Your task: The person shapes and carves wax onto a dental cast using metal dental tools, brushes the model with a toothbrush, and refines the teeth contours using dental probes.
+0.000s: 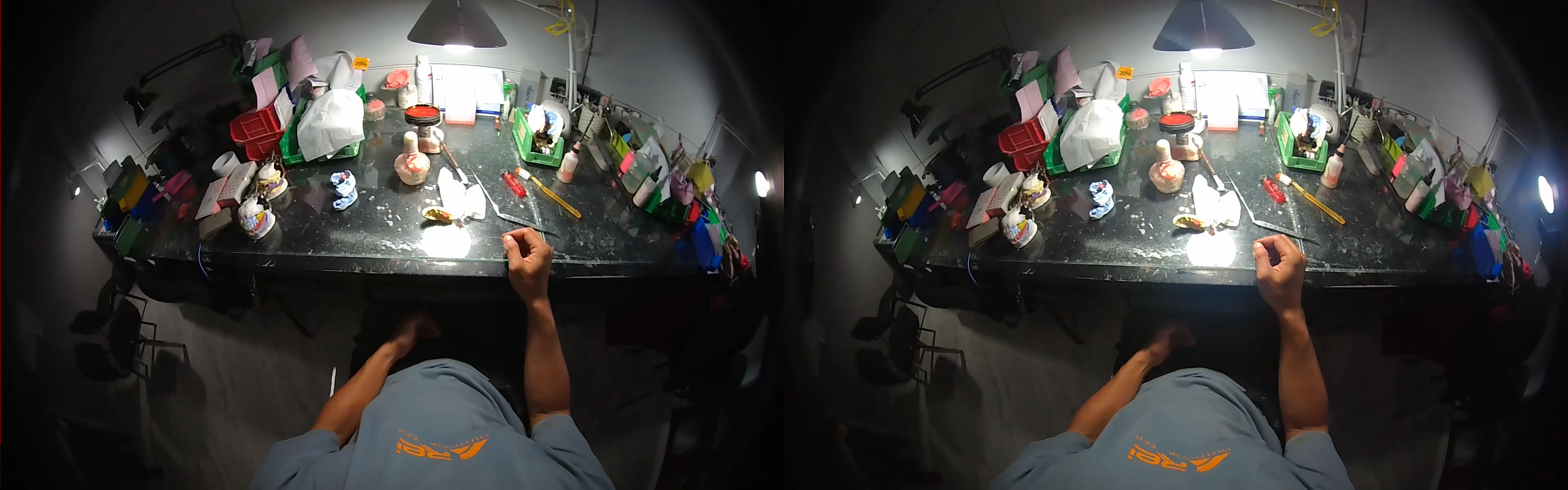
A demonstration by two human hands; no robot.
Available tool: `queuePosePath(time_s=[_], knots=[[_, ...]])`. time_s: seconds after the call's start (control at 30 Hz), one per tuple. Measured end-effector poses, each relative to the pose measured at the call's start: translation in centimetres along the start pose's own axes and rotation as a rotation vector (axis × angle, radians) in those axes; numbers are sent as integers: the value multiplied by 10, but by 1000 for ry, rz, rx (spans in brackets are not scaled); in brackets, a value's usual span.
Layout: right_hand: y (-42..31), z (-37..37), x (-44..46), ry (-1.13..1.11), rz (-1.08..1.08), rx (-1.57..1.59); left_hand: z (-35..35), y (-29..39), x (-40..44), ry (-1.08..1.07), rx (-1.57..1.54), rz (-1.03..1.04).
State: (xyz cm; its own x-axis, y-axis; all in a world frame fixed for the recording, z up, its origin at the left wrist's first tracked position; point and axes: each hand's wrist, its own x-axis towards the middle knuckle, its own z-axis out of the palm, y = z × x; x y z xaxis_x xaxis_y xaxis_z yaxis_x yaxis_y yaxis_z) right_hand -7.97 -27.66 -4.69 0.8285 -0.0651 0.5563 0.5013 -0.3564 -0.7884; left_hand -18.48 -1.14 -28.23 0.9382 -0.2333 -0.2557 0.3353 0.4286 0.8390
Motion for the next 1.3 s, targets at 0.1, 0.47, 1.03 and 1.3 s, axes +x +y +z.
queuePosePath(time_s=[0.1, 0.47, 1.03, 1.3], knots=[[-1, 0, 0, -2, -16, -5, 38, 24, -34, -99, 118, 109], [-2, 1, -2, 8, -22, -15, 226, 243, -168, -724, 31, 1282], [-3, 2, -1, -10, -51, -75, 242, 287, -156, -653, -56, 1417], [-4, 3, -1, 14, -62, -74, 258, 287, -134, -463, 115, 1695]])
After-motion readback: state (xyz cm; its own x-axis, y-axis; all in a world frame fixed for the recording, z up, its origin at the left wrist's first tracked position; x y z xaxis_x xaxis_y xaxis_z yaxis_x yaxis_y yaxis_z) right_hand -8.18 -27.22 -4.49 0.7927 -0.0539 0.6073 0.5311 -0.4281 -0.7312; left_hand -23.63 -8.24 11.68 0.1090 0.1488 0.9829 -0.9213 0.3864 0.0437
